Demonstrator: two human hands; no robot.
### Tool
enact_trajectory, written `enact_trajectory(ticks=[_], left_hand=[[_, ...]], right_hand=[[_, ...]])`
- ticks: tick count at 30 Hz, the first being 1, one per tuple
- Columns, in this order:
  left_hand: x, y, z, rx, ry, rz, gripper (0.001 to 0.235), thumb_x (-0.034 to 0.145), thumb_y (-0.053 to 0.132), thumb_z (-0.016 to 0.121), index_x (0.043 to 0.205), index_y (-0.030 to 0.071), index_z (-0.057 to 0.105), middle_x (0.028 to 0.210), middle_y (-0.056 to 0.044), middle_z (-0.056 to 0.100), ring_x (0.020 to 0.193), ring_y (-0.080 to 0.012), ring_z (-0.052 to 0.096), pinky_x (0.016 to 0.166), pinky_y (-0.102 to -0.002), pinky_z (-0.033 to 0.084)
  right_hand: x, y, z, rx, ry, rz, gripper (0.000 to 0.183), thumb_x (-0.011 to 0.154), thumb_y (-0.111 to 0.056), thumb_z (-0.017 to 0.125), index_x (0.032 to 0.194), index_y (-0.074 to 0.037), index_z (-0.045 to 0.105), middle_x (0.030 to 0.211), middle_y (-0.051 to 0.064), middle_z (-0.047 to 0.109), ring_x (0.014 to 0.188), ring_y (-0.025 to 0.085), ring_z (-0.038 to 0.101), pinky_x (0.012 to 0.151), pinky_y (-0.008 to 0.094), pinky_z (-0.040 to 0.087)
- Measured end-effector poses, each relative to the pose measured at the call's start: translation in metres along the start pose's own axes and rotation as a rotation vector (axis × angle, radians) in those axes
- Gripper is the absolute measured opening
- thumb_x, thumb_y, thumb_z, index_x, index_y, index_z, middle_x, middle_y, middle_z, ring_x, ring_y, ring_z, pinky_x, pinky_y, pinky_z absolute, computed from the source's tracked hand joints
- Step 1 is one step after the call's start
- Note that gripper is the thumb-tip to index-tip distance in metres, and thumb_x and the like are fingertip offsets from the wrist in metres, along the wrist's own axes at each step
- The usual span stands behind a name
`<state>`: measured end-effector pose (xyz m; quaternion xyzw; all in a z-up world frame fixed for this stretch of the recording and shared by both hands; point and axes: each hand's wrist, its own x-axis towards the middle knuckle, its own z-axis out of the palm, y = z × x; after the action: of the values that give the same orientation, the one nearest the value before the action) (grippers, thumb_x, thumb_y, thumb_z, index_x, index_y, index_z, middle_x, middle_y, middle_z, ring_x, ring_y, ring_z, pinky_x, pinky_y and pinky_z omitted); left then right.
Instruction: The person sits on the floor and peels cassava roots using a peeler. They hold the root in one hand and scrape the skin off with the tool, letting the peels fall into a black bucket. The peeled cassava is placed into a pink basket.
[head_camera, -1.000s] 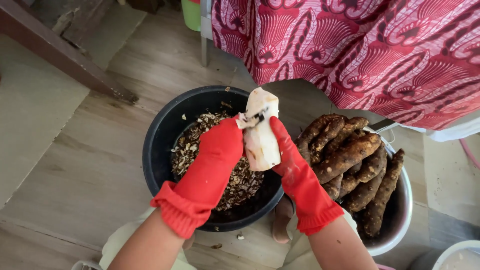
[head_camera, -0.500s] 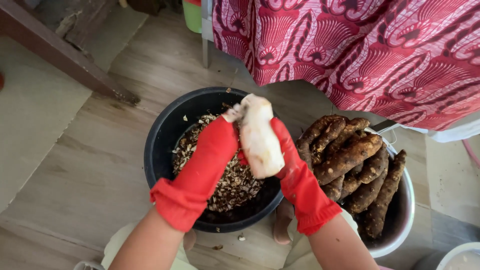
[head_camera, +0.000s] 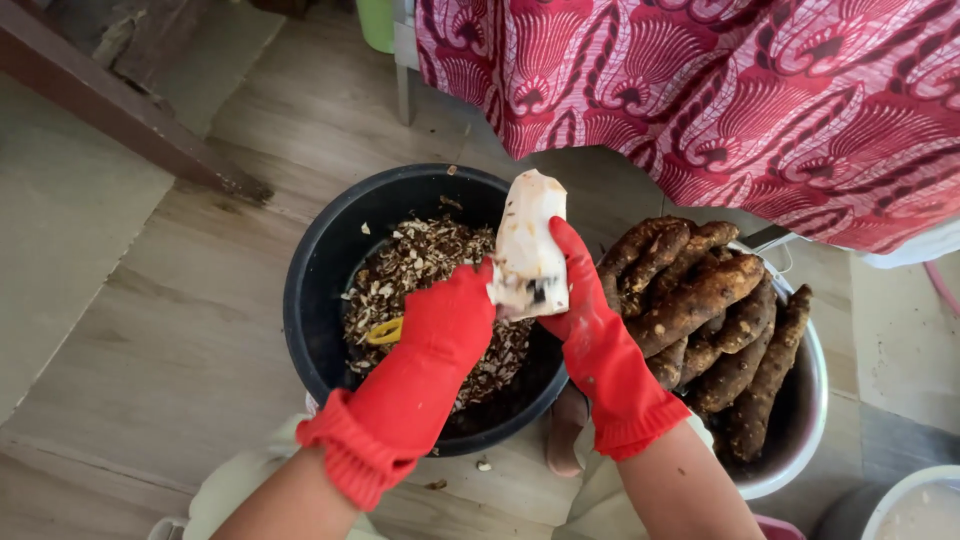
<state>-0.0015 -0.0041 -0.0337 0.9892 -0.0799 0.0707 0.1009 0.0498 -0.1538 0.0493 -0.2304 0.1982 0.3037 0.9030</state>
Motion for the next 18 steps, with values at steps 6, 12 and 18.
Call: enact_trajectory(ticks=[6,12,18], left_hand=[[-0.002,0.002,-0.032,0.019,-0.066,-0.002,0.045,0.095,0.036,0.058,0.138,0.026,0.06,0.079,-0.002,0.057,0.043,-0.0208,0.056,0.043,-0.045,0.05],[-0.001,0.01,-0.044,0.033,-0.177,0.031,0.039,0.096,0.037,0.06,0.133,0.025,0.063,0.075,-0.002,0.055,0.041,-0.0174,0.056,0.041,-0.045,0.053],[0.014,-0.002,0.021,0.094,0.098,-0.065,0.047,0.092,0.032,0.053,0.138,0.028,0.06,0.073,-0.001,0.051,0.043,-0.0221,0.059,0.043,-0.048,0.05]], right_hand=[[-0.018,0.002,0.027,-0.03,0.022,0.156,0.08,0.072,-0.05,0.082,0.12,0.011,0.063,0.09,0.017,0.073,0.088,0.019,0.074,0.098,0.027,0.054],[-0.024,0.001,0.028,-0.171,0.042,-0.094,0.057,0.078,-0.046,0.081,0.103,0.004,0.069,0.092,0.019,0.071,0.075,0.025,0.068,0.079,0.035,0.056],[-0.018,0.009,0.021,-0.214,0.172,-0.093,0.062,0.079,-0.047,0.08,0.114,0.003,0.072,0.105,0.025,0.075,0.085,0.032,0.075,0.078,0.041,0.062]])
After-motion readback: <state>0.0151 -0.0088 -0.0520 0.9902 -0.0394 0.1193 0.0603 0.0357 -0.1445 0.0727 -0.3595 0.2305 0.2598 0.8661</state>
